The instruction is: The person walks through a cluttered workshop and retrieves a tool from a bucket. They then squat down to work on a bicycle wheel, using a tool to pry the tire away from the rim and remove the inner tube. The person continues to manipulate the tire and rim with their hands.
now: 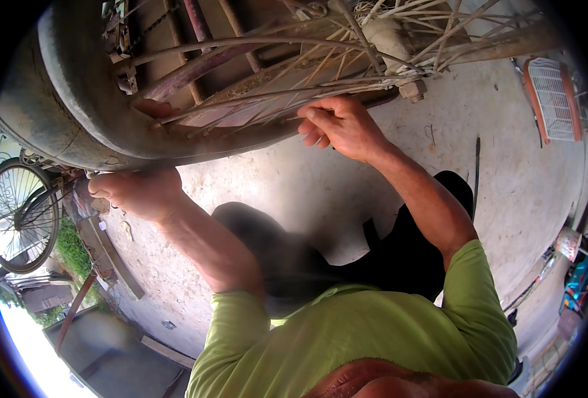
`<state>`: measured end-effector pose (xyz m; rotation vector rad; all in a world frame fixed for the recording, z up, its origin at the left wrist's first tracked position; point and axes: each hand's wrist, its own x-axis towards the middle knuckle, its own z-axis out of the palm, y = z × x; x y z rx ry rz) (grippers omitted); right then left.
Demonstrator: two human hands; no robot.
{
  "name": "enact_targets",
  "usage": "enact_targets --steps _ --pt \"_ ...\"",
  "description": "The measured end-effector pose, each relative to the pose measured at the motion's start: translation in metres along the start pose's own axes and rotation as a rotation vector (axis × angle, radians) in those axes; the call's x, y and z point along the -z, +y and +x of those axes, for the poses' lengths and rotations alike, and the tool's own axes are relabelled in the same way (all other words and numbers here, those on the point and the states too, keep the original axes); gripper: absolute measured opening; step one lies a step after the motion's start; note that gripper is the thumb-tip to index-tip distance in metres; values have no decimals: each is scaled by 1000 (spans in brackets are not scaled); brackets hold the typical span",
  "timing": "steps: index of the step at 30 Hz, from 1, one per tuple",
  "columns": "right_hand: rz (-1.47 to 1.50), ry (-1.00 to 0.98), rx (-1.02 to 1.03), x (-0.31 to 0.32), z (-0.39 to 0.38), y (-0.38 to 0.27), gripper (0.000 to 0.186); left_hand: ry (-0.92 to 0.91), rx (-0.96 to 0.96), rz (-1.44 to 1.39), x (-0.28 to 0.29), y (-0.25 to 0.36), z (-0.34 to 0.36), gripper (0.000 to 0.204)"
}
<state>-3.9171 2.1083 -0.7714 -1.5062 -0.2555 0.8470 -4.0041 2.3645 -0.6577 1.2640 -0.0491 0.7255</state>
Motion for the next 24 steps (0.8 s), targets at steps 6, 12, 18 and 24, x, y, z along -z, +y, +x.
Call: enact_targets --steps 6,12,18,24 --pt "8 -13 -1 0 2 2 29 -69 317 -11 10 9 14 66" --pt "3 -20 -8 -1 4 -1 30 55 200 35 45 -2 2 45" --pt "-27 -32 7 0 6 0 30 -70 -29 229 3 9 -21 76" --pt "-7 -37 0 1 6 2 31 27 -60 315 -8 18 -31 78"
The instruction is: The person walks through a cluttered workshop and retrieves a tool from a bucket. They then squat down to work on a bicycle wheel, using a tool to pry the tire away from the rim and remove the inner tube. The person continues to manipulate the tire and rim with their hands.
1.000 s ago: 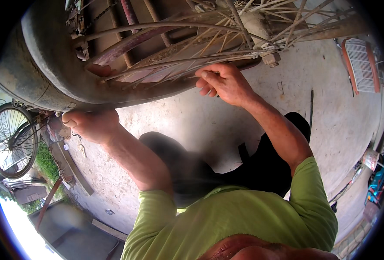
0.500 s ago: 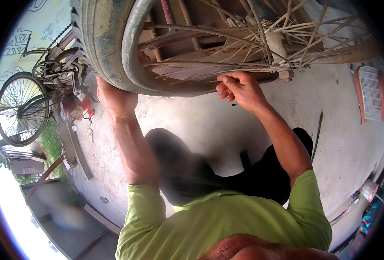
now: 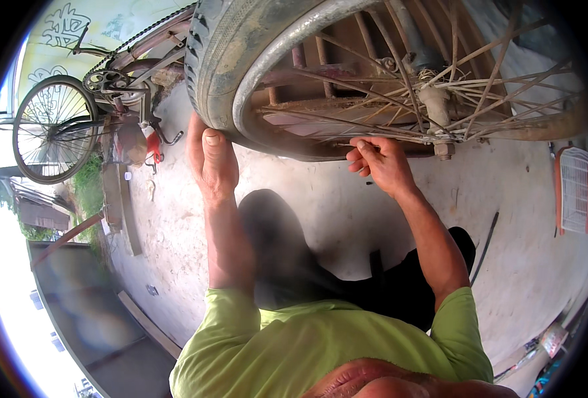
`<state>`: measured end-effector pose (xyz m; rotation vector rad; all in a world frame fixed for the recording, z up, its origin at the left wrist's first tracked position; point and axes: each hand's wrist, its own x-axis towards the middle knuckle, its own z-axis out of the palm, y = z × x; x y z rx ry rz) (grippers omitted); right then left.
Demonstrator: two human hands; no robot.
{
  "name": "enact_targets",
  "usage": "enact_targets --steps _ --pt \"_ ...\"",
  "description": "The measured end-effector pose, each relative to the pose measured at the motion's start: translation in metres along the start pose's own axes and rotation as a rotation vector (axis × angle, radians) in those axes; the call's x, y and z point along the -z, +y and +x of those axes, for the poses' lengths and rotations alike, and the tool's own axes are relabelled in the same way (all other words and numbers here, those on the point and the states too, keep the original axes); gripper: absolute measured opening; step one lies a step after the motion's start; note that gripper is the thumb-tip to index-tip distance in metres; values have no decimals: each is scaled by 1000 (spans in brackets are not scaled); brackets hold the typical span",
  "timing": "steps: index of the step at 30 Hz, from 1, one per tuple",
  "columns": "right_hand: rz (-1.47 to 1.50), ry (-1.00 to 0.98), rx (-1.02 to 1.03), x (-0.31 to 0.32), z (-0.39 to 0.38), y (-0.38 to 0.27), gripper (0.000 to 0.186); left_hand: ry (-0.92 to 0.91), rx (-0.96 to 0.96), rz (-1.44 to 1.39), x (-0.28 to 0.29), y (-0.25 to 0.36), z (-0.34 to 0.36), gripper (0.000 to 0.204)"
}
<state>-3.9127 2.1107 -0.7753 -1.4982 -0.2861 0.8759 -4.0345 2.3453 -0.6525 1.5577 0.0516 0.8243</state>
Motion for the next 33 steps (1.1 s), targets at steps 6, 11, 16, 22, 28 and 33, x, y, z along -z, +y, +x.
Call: enact_targets --steps 6,11,16,22,28,33 --pt "2 -9 11 -2 2 4 32 73 -24 270 6 -1 -1 76" --pt "9 -7 30 -1 4 6 31 94 -101 256 -4 -4 4 73" --pt "-12 2 24 2 2 -4 30 107 23 -39 8 -11 -4 73" --pt "-41 -12 58 10 -4 -9 27 98 27 107 22 -18 -9 55" --pt "-12 -15 74 11 -7 -3 27 421 56 569 -18 -4 -7 61" --pt "-32 -33 71 14 -10 -8 29 343 -95 983 -11 -8 -5 57"
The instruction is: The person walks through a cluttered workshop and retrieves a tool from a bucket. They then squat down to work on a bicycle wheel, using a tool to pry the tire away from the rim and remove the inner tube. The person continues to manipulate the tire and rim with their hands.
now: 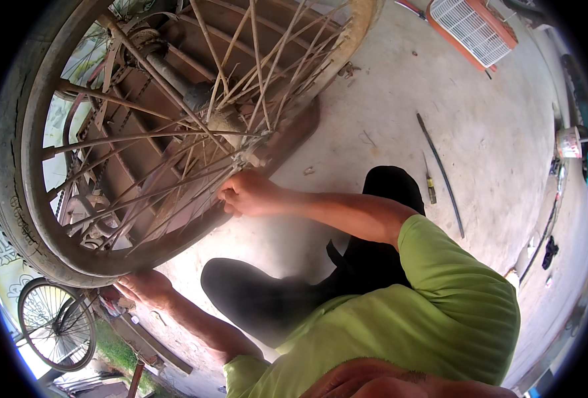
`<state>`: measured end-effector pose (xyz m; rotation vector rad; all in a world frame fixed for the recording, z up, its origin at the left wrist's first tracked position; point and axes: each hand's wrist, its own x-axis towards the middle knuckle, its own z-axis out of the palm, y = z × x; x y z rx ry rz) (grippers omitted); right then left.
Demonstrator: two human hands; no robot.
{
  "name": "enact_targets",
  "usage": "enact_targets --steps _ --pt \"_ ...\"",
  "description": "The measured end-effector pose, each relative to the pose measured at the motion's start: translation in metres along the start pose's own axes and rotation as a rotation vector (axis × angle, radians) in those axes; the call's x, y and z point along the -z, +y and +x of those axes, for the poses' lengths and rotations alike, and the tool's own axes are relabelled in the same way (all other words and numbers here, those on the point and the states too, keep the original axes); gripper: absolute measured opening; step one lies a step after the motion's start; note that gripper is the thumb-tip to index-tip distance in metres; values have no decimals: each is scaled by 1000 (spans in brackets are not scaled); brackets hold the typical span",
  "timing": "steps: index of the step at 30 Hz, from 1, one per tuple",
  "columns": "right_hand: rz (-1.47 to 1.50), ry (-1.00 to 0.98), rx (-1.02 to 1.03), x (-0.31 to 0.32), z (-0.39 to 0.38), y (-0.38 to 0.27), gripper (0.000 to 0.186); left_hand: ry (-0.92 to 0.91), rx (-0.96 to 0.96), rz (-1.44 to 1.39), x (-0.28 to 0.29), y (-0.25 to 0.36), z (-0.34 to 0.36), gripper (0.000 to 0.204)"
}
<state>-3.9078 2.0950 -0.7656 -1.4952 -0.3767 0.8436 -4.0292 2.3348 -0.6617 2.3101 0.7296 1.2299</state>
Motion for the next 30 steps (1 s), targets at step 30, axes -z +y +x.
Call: enact_targets --steps 30 --pt "-1037 -319 -326 3 -76 180 51 -368 32 -586 23 17 14 60"
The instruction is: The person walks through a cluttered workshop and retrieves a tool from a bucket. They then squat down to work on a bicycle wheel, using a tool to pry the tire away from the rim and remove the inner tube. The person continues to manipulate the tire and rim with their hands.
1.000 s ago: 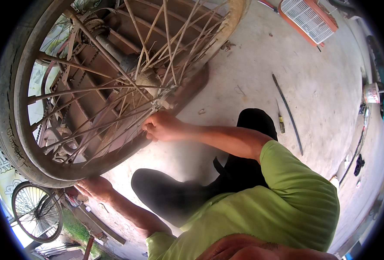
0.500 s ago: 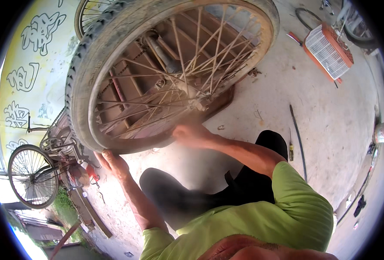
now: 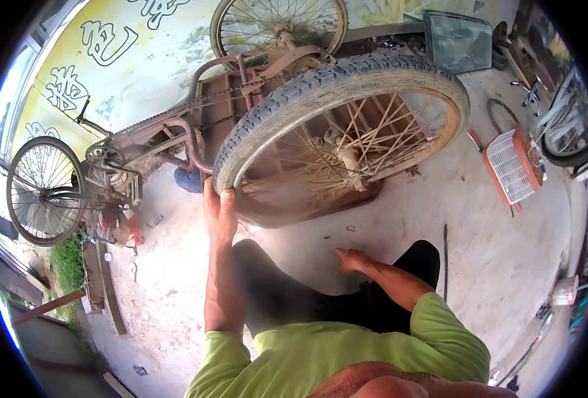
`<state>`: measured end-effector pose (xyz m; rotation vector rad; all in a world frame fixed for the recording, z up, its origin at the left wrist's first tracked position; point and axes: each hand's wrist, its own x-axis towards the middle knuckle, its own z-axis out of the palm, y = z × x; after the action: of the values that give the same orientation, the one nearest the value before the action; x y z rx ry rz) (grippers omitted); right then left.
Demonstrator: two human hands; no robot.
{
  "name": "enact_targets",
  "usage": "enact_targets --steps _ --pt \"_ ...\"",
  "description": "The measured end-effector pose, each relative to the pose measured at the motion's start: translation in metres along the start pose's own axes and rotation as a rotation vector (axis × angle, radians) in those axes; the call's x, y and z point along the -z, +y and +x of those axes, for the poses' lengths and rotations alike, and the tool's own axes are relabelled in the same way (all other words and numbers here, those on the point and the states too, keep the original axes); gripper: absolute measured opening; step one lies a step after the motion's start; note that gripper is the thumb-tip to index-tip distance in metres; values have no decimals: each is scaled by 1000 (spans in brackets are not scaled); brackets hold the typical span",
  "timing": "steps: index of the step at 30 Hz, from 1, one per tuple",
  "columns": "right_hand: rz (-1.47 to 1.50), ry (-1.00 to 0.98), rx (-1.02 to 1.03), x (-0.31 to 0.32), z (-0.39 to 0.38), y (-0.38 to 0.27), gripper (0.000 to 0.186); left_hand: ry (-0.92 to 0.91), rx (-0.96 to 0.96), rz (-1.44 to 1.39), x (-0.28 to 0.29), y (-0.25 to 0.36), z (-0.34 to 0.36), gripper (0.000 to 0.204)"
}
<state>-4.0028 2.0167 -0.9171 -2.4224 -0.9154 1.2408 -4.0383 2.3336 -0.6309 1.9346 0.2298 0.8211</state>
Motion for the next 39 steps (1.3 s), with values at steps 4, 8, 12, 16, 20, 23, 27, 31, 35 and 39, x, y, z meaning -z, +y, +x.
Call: enact_targets --steps 4,8,12,16,20,23,27,31,35,39 --pt "-30 341 354 106 -94 -69 56 -50 -27 -146 -5 10 7 64" --pt "-234 1167 1012 277 -204 -216 48 -107 16 -114 2 13 6 68" --pt "-703 1297 937 357 -201 -279 43 -52 -23 -28 2 28 13 66" --pt "-853 1177 812 363 -192 -284 40 3 -117 35 -2 43 20 56" --pt "-922 1145 738 366 -194 -289 47 31 -79 88 -3 51 21 56" --pt "-973 1143 713 367 -193 -292 48 77 -99 133 -5 52 21 55" --pt "-971 1171 729 368 -187 -293 48 125 -113 184 -12 53 24 52" --pt "-1057 1173 684 371 -184 -297 48 126 -84 211 -11 55 28 52" --pt "-1037 1255 723 369 -170 -298 45 111 -72 232 -10 51 30 52" --pt "-1039 1244 686 370 -170 -303 44 100 16 183 -10 59 33 52"
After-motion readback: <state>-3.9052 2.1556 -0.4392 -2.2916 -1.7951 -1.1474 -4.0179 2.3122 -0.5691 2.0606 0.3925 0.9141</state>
